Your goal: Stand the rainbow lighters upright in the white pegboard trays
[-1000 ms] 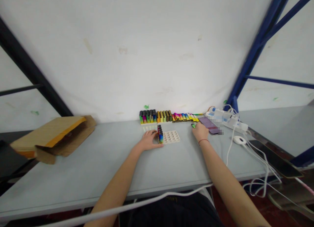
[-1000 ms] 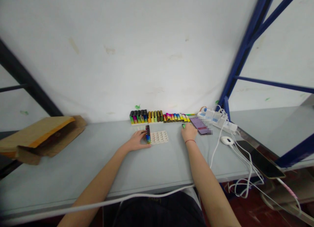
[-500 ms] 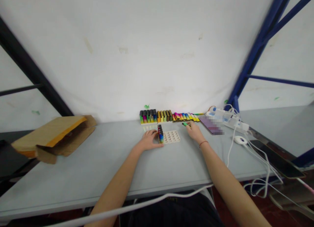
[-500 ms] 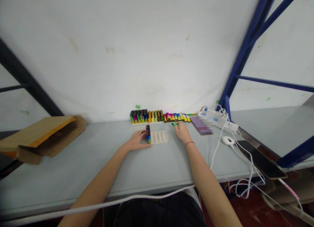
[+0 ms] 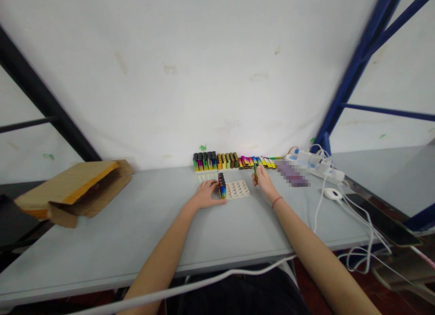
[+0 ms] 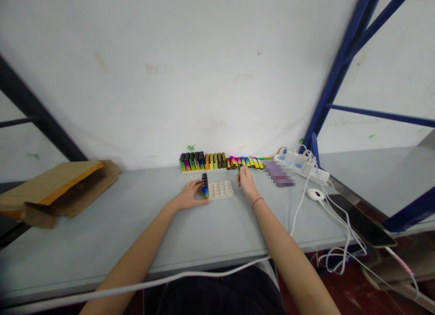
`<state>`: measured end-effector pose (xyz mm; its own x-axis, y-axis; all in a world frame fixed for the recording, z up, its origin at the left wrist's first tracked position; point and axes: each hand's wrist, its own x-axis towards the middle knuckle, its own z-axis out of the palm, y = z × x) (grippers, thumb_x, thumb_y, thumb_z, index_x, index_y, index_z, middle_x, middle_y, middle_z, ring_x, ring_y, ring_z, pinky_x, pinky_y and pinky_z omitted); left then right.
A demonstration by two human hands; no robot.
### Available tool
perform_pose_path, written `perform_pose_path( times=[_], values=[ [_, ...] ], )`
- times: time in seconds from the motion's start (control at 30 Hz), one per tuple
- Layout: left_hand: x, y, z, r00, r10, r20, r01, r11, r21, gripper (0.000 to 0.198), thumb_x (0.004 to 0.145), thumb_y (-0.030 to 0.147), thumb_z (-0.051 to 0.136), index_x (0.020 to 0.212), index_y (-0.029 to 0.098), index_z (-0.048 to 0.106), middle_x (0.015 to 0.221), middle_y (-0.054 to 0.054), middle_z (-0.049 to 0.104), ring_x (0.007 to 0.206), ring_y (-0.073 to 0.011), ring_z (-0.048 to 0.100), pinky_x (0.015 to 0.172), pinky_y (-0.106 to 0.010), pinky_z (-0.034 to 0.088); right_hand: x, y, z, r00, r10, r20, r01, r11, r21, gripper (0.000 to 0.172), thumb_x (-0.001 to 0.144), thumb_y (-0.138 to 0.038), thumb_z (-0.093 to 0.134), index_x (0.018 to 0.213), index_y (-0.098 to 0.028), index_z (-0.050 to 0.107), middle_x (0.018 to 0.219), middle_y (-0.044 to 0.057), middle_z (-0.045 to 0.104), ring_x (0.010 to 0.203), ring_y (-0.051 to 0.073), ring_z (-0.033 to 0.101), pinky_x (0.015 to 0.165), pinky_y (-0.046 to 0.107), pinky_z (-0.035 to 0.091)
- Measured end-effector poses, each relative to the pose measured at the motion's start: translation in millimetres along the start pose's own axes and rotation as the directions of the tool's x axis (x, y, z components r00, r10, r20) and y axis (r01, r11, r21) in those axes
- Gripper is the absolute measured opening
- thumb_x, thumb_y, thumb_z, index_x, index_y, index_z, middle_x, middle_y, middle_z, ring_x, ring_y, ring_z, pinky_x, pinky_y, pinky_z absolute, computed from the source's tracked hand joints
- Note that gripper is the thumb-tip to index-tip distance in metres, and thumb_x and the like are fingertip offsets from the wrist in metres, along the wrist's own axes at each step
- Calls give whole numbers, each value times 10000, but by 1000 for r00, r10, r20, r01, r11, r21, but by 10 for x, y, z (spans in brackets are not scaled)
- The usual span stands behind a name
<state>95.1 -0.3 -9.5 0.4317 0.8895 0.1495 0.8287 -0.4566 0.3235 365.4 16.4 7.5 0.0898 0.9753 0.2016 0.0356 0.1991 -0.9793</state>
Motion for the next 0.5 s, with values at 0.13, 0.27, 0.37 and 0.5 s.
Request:
perform_pose_path(
  times=[0.13, 0.27, 0.37, 0.5],
  values=[
    [1, -12, 8, 1000, 7, -15, -8, 1000, -6, 782, 713, 692, 743, 1321, 220, 608, 1432, -135, 558, 1317, -365, 510, 1151, -493, 375, -33, -81, 41, 957, 288, 35, -288, 927, 242, 592, 866, -809, 341, 705, -241, 386, 454, -114, 271, 348, 71, 206, 360, 203, 177],
    [4, -20, 16, 1000, 6, -14, -6, 1000, -4, 793, 712, 697, 737, 1325, 214, 600, 1440, -142, 550, 1328, -367, 502, 1157, -500, 369, -59, -123, 40, 901, 435, -12, -417, 872, 256, 545, 937, -679, 280, 598, -253, 283, 390, -100, 199, 314, 66, 132, 337, 211, 102],
    [3, -16, 13, 1000, 2, -13, -2, 1000, -9, 815, 703, 709, 735, 1324, 199, 600, 1439, -150, 548, 1334, -378, 496, 1161, -505, 368, -75, -149, 59, 884, 461, -74, -426, 861, 277, 468, 969, -508, 258, 577, -253, 255, 375, -85, 187, 304, 73, 120, 333, 217, 82],
    [-1, -4, 3, 1000, -5, -3, 5, 1000, -3, 829, 715, 720, 718, 1343, 193, 591, 1442, -149, 542, 1342, -377, 486, 1169, -493, 360, -93, -168, 99, 879, 462, -115, -407, 855, 321, 436, 973, -413, 239, 568, -250, 244, 370, -79, 183, 306, 77, 124, 335, 214, 86]
  ],
)
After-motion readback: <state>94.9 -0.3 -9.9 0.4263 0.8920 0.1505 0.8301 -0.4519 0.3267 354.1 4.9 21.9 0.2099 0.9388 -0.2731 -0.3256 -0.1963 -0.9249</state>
